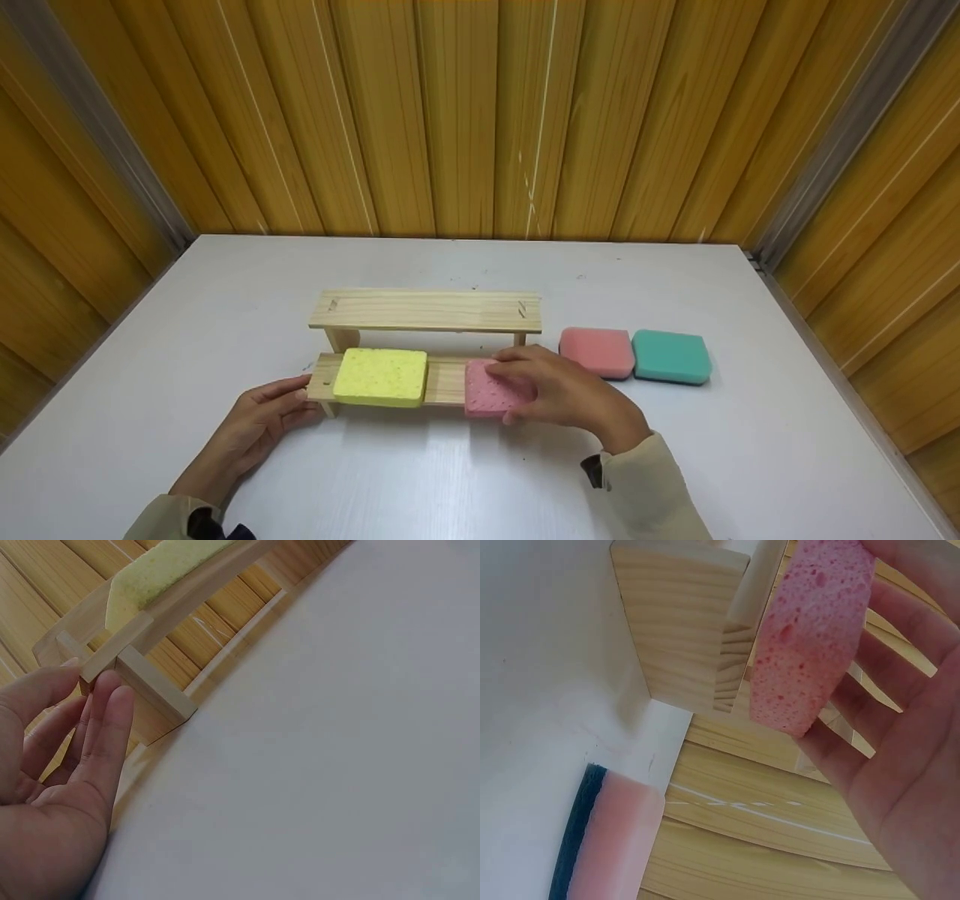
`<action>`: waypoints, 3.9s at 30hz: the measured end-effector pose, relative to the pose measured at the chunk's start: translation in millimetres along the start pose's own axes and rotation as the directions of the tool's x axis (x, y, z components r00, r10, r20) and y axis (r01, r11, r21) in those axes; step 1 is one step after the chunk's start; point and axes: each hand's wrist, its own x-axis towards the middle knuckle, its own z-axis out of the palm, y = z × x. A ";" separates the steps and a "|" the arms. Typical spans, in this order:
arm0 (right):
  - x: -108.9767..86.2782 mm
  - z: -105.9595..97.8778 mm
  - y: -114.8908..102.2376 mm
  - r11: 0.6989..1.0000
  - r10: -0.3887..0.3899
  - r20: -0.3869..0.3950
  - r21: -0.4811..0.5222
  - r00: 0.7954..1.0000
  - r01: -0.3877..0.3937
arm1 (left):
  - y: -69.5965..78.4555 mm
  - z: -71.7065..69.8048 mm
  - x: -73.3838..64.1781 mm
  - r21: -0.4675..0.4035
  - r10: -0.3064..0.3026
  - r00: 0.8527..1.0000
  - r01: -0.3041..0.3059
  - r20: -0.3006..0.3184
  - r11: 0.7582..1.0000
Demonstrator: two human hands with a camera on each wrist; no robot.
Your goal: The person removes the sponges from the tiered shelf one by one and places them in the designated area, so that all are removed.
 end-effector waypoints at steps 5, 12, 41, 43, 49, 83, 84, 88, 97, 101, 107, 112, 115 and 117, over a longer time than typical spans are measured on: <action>-5.5 -0.5 5.4 1.000 -0.014 -0.026 -0.002 1.000 0.014 | -0.4 -0.1 -0.2 -0.011 -0.001 1.000 0.001 -0.003 1.000; -13.7 -2.4 11.5 0.999 -0.028 -0.054 0.014 0.998 0.028 | -0.7 -0.4 0.4 -0.030 -0.003 1.000 0.004 0.007 1.000; -33.2 -13.6 25.8 0.998 -0.006 -0.100 0.060 0.995 0.012 | -0.4 -0.4 1.1 0.009 -0.003 1.000 0.003 -0.001 1.000; -34.4 -14.5 27.5 0.997 -0.010 -0.104 0.070 0.994 0.017 | -0.3 -0.3 0.7 0.003 -0.006 1.000 0.006 -0.001 1.000; -38.6 -17.3 31.9 0.997 0.001 -0.118 0.076 0.993 0.008 | -0.4 0.0 0.4 -0.013 -0.006 1.000 0.006 -0.005 1.000; -58.0 -19.7 56.3 0.993 0.101 -0.157 0.080 0.982 -0.089 | -1.1 -0.9 1.4 -0.030 0.010 1.000 -0.009 0.023 0.999; -58.6 -19.7 56.8 0.992 0.105 -0.158 0.082 0.982 -0.093 | -0.9 -0.9 1.3 -0.030 0.009 1.000 -0.009 0.025 1.000; -61.0 -19.9 59.2 0.989 0.131 -0.154 0.083 0.979 -0.120 | -0.6 -0.9 0.9 -0.019 0.008 1.000 -0.007 0.025 1.000; -66.0 -19.5 66.6 0.981 0.195 -0.125 0.037 0.973 -0.192 | -1.1 -0.3 1.2 -0.010 0.009 1.000 -0.009 0.001 1.000; -68.6 -19.6 69.4 0.971 0.237 -0.105 0.009 0.966 -0.238 | -1.1 0.0 1.5 -0.011 0.007 1.000 -0.007 0.000 1.000; -70.3 -22.3 72.8 0.957 0.291 -0.049 0.003 0.955 -0.292 | -0.5 0.5 1.3 -0.003 0.002 1.000 -0.002 -0.008 1.000; -72.1 -21.1 76.4 0.960 0.280 -0.048 0.013 0.959 -0.280 | -0.3 0.4 1.1 -0.005 0.005 1.000 -0.005 0.001 1.000; -72.8 -19.4 78.1 0.964 0.267 -0.063 0.005 0.962 -0.267 | -0.8 -0.5 0.9 -0.004 0.009 1.000 -0.009 0.012 1.000; -72.9 -19.2 78.6 0.962 0.272 -0.060 0.001 0.960 -0.272 | -1.0 -1.1 0.9 -0.004 0.011 1.000 -0.011 0.019 1.000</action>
